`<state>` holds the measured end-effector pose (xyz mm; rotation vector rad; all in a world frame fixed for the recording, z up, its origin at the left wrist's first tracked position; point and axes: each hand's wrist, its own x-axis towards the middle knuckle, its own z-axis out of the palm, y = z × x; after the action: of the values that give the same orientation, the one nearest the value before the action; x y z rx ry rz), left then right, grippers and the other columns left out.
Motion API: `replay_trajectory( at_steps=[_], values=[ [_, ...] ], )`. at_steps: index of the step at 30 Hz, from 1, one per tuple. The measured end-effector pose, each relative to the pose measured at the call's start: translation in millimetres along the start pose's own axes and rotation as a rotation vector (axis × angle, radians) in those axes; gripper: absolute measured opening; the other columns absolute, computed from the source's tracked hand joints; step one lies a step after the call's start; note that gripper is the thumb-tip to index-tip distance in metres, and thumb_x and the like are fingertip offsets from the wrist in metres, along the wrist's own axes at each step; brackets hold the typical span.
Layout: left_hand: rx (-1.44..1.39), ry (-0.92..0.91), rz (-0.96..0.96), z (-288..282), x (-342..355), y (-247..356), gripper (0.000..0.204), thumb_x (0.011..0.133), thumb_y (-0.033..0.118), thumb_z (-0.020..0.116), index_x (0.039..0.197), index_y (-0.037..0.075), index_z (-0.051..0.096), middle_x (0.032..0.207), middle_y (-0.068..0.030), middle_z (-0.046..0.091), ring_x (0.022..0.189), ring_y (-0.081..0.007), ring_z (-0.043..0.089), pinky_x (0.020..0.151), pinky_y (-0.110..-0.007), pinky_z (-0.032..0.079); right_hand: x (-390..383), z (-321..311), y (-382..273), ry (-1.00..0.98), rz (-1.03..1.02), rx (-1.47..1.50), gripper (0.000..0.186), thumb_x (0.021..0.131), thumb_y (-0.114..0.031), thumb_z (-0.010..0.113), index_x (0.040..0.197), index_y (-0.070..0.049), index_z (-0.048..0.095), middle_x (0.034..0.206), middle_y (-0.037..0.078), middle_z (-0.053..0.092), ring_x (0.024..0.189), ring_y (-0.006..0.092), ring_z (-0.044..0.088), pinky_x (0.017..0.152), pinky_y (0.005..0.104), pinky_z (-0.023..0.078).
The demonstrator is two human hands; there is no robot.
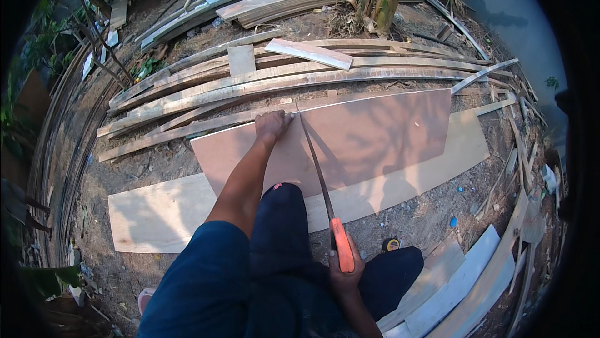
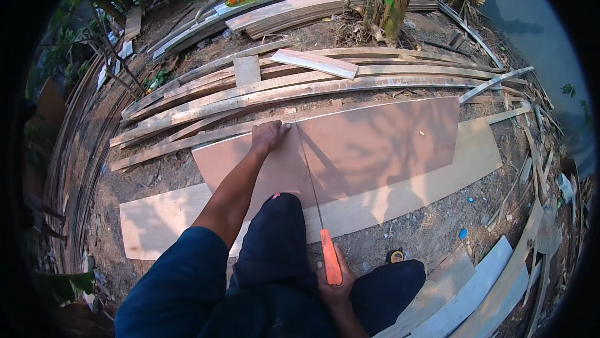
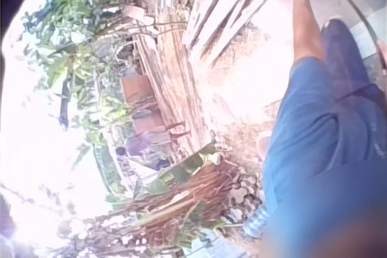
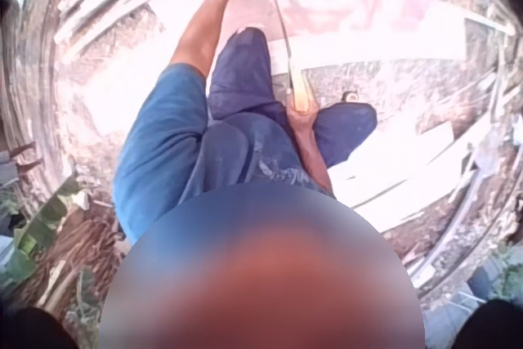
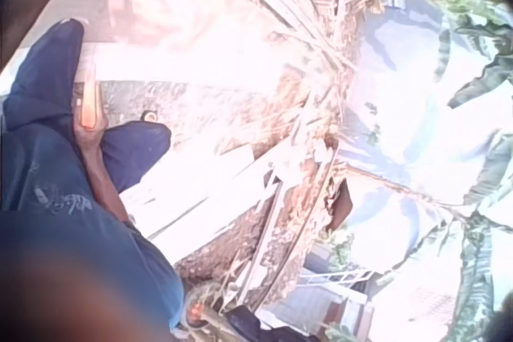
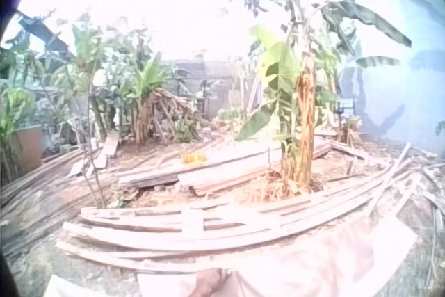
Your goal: The person measures a large sheet of plywood with a tape measure and marks it with a pen. They then use a hand saw to cut the plywood along the marked line, separating it into two pieces.
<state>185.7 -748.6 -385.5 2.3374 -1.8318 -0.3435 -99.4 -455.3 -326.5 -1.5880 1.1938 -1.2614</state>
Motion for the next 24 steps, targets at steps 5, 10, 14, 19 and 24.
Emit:
replay_trajectory(
  at_steps=[5,10,14,19,24],
  values=[
    [-0.006,0.043,0.044,-2,-9,1,0.056,0.097,0.059,0.037,0.108,0.014,0.069,0.104,-0.0153,0.071,0.104,-0.0322,0.065,0.093,-0.049,0.042,150,67,36,0.004,-0.007,0.020,0.053,0.083,-0.008,0.070,0.132,0.005,0.053,0.105,0.024,0.069,0.098,0.0255,0.070,0.080,0.0346,0.054],
    [-0.008,-0.038,0.025,2,10,-5,0.054,0.096,0.060,0.039,0.112,0.018,0.070,0.107,-0.0121,0.071,0.106,-0.0294,0.065,0.094,-0.048,0.040,53,18,34,0.048,0.118,0.005,0.054,0.081,-0.005,0.070,0.132,0.005,0.053,0.113,0.022,0.068,0.104,0.0269,0.069,0.088,0.0348,0.053],
    [-0.022,-0.029,0.002,8,12,-6,0.054,0.095,0.061,0.040,0.111,0.019,0.070,0.107,-0.0114,0.071,0.105,-0.0288,0.065,0.095,-0.047,0.040,-19,-15,19,0.023,-0.045,-0.092,0.057,0.078,0.001,0.069,0.132,0.007,0.053,0.119,0.023,0.066,0.108,0.0305,0.068,0.089,0.0365,0.054],
    [0.019,0.015,0.019,1,3,-2,0.053,0.095,0.061,0.041,0.108,0.018,0.071,0.104,-0.0107,0.072,0.102,-0.0291,0.066,0.094,-0.046,0.041,118,43,41,-0.016,0.137,-0.005,0.052,0.083,0.000,0.064,0.133,0.007,0.052,0.123,0.019,0.065,0.114,0.0234,0.062,0.099,0.0343,0.047],
    [-0.045,0.002,0.056,-1,1,-4,0.052,0.097,0.057,0.040,0.107,0.015,0.070,0.102,-0.0136,0.071,0.101,-0.0312,0.066,0.091,-0.047,0.042,73,36,35,-0.027,0.148,0.034,0.052,0.083,0.002,0.061,0.134,0.008,0.050,0.125,0.020,0.063,0.117,0.0246,0.060,0.101,0.0358,0.046]
  ],
)
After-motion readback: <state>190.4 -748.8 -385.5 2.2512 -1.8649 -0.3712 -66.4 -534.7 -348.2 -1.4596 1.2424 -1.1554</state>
